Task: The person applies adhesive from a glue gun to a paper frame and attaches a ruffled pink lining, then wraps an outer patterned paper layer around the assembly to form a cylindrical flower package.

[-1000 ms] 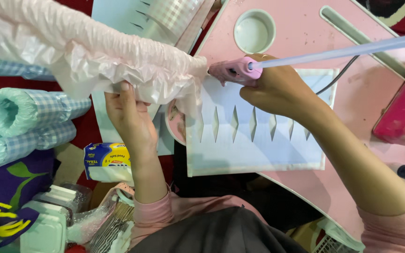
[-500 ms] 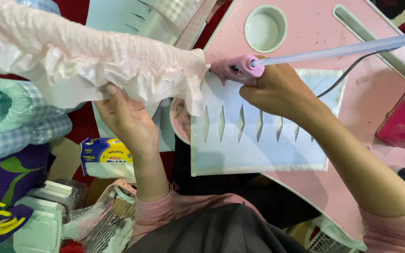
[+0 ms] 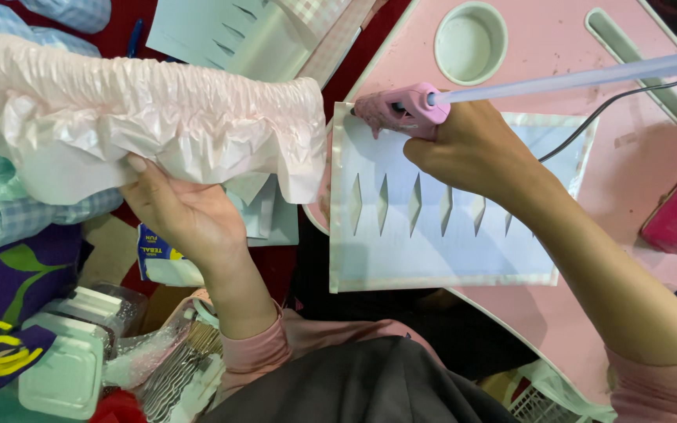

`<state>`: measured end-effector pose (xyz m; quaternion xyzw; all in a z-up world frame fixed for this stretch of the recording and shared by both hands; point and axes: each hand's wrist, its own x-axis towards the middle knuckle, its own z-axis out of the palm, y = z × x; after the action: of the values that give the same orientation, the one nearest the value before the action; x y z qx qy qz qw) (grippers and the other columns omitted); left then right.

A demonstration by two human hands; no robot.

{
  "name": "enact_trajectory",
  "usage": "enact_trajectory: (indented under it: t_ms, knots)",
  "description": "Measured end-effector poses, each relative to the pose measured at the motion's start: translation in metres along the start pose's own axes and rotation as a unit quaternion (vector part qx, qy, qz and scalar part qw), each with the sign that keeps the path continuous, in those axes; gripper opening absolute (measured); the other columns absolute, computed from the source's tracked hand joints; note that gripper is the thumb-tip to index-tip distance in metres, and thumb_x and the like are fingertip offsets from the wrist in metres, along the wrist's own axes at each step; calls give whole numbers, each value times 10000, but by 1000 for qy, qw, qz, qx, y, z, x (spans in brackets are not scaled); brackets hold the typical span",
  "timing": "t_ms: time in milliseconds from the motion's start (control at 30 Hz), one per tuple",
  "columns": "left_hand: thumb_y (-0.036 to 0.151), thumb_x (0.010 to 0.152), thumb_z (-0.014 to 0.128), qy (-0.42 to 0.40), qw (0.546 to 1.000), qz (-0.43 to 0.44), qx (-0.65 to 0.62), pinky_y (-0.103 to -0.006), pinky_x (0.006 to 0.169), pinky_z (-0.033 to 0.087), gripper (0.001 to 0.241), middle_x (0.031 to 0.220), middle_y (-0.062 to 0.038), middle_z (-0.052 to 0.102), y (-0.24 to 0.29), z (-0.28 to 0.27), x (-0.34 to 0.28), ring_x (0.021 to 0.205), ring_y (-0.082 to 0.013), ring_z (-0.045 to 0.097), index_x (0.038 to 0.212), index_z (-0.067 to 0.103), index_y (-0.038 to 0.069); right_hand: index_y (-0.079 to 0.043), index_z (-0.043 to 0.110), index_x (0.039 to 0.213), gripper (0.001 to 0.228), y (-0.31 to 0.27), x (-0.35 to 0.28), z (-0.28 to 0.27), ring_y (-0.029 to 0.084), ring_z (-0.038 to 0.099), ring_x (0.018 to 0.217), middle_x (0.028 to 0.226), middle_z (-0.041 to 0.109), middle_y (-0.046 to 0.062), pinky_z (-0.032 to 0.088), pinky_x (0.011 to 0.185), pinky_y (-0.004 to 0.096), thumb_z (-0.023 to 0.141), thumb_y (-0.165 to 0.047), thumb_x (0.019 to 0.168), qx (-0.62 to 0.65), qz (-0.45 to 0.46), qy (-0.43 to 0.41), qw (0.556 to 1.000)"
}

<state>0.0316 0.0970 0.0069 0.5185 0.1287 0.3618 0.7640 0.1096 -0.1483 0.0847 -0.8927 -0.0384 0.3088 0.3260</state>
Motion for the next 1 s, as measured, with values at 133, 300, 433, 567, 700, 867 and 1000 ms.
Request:
enact_trajectory:
  t_ms: [133,300,433,567,700,867,1000]
  knots:
    - [252,1163,509,-5,1000,1,7,-506,1204,403,252,1365,-100,574,-5,-7,2,1371,-245,514,1367,497,105,-67,461,653,111,11,5,5,261,385,496,524,385,91,380,576,396,555,-83,710,-16,-8,-2,1000]
    - [242,1151,538,19,1000,2,-18,-531,1189,400,266,1354,-140,578,-8,-10,3,1361,-278,514,1333,499,52,-66,477,664,80,16,7,7,252,390,523,537,388,89,379,608,389,542,-75,710,-29,-7,-7,1000]
    - [221,1147,532,25,1000,3,-18,-531,1191,396,254,1355,-153,577,-6,-13,3,1357,-272,515,1318,497,36,-49,486,674,88,11,4,6,277,406,521,538,405,110,391,611,411,556,-72,721,-37,-2,-8,999]
    - [220,1147,534,24,1000,2,-14,-526,1180,417,236,1338,-139,589,-5,-14,4,1342,-256,528,1321,515,61,-35,518,682,121,6,-1,0,324,441,506,533,441,133,401,615,447,592,-109,744,-46,15,-4,999]
    - [210,1136,537,37,999,18,-22,-521,1175,417,248,1320,-177,601,-10,-13,4,1324,-279,550,1300,524,24,-43,511,673,96,-7,-5,-5,300,391,502,518,389,124,379,615,431,556,-109,724,-59,32,5,998]
    - [219,1133,550,34,999,15,-15,-526,1168,428,267,1321,-180,601,-8,-11,3,1325,-274,546,1307,530,17,-34,531,662,100,9,-6,-5,292,393,490,505,410,130,373,602,421,556,-107,726,-64,40,5,997]
    - [212,1134,540,28,999,18,4,-524,1170,420,263,1327,-186,593,-12,-24,2,1326,-277,542,1307,530,15,-35,541,688,95,15,-4,-5,292,417,498,519,430,125,386,596,423,560,-99,755,-53,27,5,998]
